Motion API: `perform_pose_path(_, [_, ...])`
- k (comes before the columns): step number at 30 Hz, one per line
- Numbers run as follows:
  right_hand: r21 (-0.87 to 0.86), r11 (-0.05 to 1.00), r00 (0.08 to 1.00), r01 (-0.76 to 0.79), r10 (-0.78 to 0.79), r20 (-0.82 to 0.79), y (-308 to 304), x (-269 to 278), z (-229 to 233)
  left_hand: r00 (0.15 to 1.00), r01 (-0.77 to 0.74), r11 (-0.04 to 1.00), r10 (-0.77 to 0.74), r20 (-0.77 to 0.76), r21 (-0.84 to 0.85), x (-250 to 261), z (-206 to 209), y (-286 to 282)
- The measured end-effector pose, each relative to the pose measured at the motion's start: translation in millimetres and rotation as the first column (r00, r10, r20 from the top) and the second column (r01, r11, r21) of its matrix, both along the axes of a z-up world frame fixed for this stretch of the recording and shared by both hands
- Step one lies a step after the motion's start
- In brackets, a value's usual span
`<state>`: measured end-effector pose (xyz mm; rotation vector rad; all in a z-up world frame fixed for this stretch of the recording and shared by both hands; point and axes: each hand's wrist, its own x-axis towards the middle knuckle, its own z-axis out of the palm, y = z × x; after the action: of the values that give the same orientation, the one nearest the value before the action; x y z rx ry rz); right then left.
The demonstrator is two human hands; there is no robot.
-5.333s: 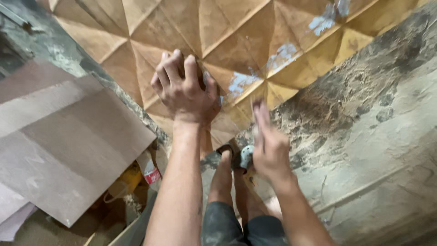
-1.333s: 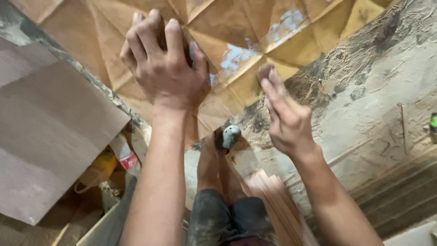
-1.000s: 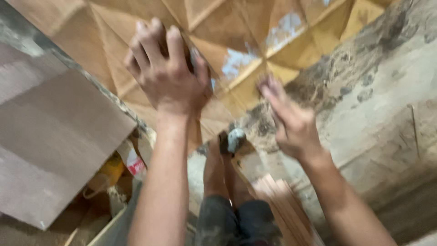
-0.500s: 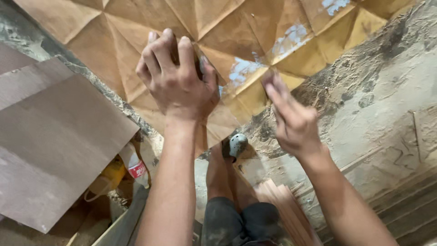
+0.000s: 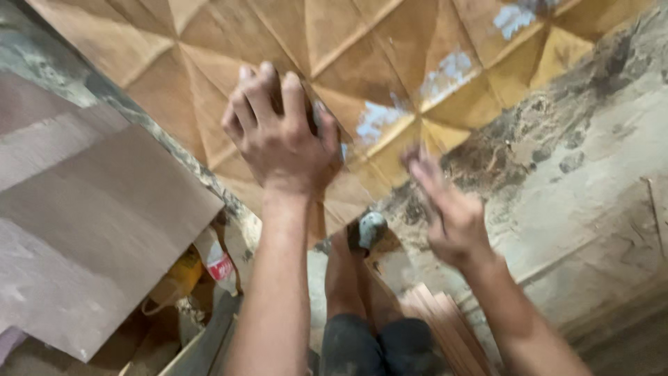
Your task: The person sands a large wooden panel with a geometric diamond pattern using a sanding block. They hold the panel steady with their left hand while moving the sanding block back and forth across the surface with their right hand.
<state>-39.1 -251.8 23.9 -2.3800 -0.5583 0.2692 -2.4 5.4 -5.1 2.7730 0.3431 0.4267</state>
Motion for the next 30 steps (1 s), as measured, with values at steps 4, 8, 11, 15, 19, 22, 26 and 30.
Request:
perform_pose_path(4, [-0.063, 0.997, 0.995, -0.037, 0.042, 0.086, -2.4, 8.7, -8.8, 1.0, -0.01, 0.999, 0.009, -0.008, -0.044, -1.9, -2.4, -0.7])
perform_pose_path(8, [-0.047, 0.996, 0.991, 0.073, -0.067, 0.113, 13.5, 3.3, -16.9, 1.0, -0.015, 0.999, 0.015, -0.014, -0.035, -1.9, -2.3, 0.7])
perform_pose_path(11, [-0.035, 0.986, 0.985, 0.166, -0.167, -0.033, 28.9, -17.8, -0.1, 1.0, -0.025, 0.998, 0.026, 0.01, -0.052, 3.9, 4.8, -2.5])
perform_pose_path(15, [0.127, 0.97, 0.976, 0.205, -0.193, -0.103, 34.6, -4.8, -3.6, 1.0, -0.008, 0.998, 0.009, 0.024, -0.067, -2.3, 2.9, -1.5])
perform_pose_path(19, [0.31, 0.912, 0.955, 0.269, -0.211, -0.207, 54.4, -27.7, 12.3, 1.0, -0.02, 0.999, 0.02, 0.001, -0.043, 4.5, 7.0, 0.6])
perform_pose_path(22, [0.243, 0.902, 0.92, 0.357, -0.294, -0.26, 55.7, -28.1, 9.7, 1.0, -0.025, 0.999, 0.025, -0.019, -0.038, 1.3, 6.2, -3.4])
perform_pose_path(26, [0.302, 0.873, 0.904, 0.382, -0.285, -0.319, 50.0, -40.0, 13.8, 1.0, 0.01, 1.0, -0.01, -0.011, -0.018, -4.6, 0.8, 1.7])
perform_pose_path(30, [0.403, 0.819, 0.888, 0.408, -0.253, -0.385, 55.0, -29.6, 17.8, 1.0, -0.011, 1.0, 0.011, -0.019, -0.007, -0.7, 2.0, -0.5])
